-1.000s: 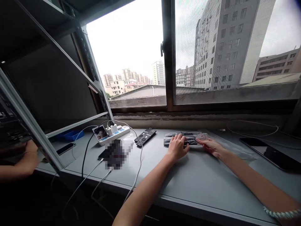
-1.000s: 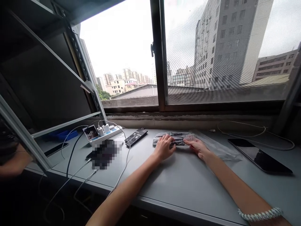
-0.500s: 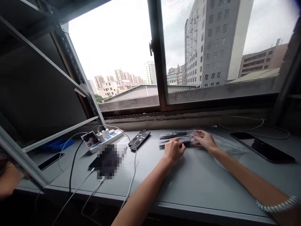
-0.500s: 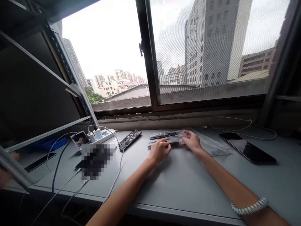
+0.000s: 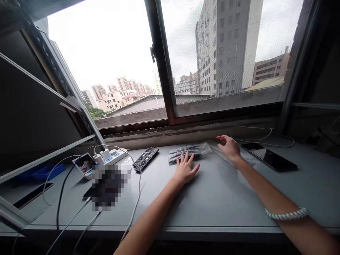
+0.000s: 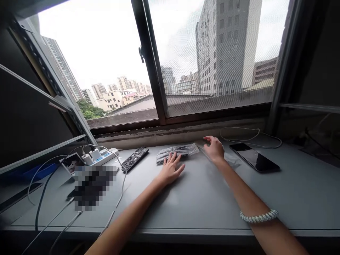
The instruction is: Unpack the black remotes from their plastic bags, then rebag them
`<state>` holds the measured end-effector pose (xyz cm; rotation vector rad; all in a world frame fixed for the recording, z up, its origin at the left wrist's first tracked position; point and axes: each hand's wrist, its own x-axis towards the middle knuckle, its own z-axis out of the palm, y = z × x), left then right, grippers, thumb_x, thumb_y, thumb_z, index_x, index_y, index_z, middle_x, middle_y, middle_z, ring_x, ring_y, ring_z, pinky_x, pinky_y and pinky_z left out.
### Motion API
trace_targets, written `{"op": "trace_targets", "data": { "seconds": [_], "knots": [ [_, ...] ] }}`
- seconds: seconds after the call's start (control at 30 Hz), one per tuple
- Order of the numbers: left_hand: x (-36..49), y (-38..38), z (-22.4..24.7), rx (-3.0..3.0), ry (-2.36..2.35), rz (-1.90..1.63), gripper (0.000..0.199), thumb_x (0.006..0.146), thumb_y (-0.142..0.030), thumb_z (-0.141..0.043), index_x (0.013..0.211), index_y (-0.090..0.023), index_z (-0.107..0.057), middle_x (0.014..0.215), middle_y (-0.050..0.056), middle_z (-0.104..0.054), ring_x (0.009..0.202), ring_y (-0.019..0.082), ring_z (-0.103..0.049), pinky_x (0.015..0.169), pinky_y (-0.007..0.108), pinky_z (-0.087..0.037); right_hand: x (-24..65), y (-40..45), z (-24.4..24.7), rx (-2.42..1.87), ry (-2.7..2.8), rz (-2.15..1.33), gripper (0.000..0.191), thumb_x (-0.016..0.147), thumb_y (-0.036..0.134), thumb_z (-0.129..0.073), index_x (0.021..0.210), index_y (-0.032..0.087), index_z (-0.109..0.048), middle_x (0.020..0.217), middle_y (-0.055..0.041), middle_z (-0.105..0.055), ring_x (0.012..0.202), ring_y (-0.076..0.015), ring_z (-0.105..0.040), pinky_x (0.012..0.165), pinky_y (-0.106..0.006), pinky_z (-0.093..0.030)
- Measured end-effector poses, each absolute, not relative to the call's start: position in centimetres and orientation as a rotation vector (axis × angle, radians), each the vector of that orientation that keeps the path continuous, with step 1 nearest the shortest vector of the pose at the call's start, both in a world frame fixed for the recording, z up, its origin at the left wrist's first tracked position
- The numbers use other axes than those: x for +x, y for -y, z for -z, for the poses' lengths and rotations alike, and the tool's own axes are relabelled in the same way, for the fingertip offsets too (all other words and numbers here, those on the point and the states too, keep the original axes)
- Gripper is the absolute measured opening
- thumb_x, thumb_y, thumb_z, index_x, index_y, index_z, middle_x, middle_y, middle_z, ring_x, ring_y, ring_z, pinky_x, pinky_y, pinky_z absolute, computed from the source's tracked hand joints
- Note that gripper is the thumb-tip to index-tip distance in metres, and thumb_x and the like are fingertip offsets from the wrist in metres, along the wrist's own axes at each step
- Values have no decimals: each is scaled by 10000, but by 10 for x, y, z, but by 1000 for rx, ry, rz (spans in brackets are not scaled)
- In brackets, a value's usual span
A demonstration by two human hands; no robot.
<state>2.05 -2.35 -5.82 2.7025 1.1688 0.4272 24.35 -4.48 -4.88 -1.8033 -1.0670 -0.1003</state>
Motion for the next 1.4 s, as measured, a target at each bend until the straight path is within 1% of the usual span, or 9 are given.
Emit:
{"op": "trace_targets", "data": {
  "seconds": [0.17,0.27,0.5,0.63,0.77,0.9,1.03,1.23,1.4],
  "knots": [
    [15,9,54,2661,-1195,-534,538,912,-485,-345,1369,-202,-355,1468,88,-249,1375,272,-118,1108,501,-157,247,46,59,-2129,1245,142,324,674,175,-594,990,212,-657,997,-84,-659,956,-275,-597,786,-358,-425],
    [-1,-11,50,2587,-1498,-718,510,895,-392,-398,1348,-158,-382,1457,115,-272,1375,266,-129,1115,451,-175,250,47,64,-2200,1292,99,320,674,179,-599,986,223,-657,938,-73,-682,905,-274,-617,716,-331,-430],
    [-56,-46,53,1964,-2377,-691,698,826,-282,-463,1371,73,-210,1422,301,-205,1347,415,-86,1083,521,-136,260,48,73,-2259,1310,184,359,666,245,-616,1023,222,-645,948,-89,-686,927,-306,-610,686,-349,-430],
    [-58,-45,55,2026,-2375,-669,579,835,-227,-437,1338,32,-314,1356,293,-334,1301,412,-241,1061,511,-176,267,45,81,-2229,1308,161,360,651,246,-612,1008,217,-655,856,-90,-698,804,-297,-637,633,-344,-426],
    [-52,-43,54,2101,-2318,-689,448,814,-96,-421,1261,-72,-429,1212,211,-490,1162,312,-437,987,425,-318,269,49,81,-2174,1270,188,322,651,219,-579,959,230,-674,767,-73,-699,679,-280,-629,557,-331,-395],
    [-51,-42,51,2057,-2275,-794,428,790,-63,-477,1214,-111,-455,1169,178,-503,1122,293,-451,942,397,-350,255,62,60,-2056,1136,364,277,732,262,-544,979,250,-668,809,-72,-702,684,-272,-620,565,-344,-387],
    [-46,-37,43,2030,-2171,-1155,455,845,-116,-472,1291,-114,-380,1148,165,-492,1103,290,-454,924,398,-350,225,70,38,-1711,1065,449,229,780,333,-534,938,239,-669,831,-45,-694,681,-213,-629,633,-334,-453],
    [-31,-18,24,2177,-1735,-1745,484,899,-214,-469,1346,-189,-286,1162,124,-491,1088,254,-465,920,386,-352,175,69,40,-1386,1503,-153,333,728,435,-645,951,188,-657,851,-73,-686,767,-215,-642,590,-301,-527],
    [-19,-5,23,2487,-1234,-1694,579,877,-310,-549,1359,-210,-244,1095,85,-547,978,224,-525,869,340,-394,163,73,41,-1162,1461,-707,564,764,543,-590,1202,193,-534,981,-107,-671,744,-206,-643,522,-300,-546]
  ]
}}
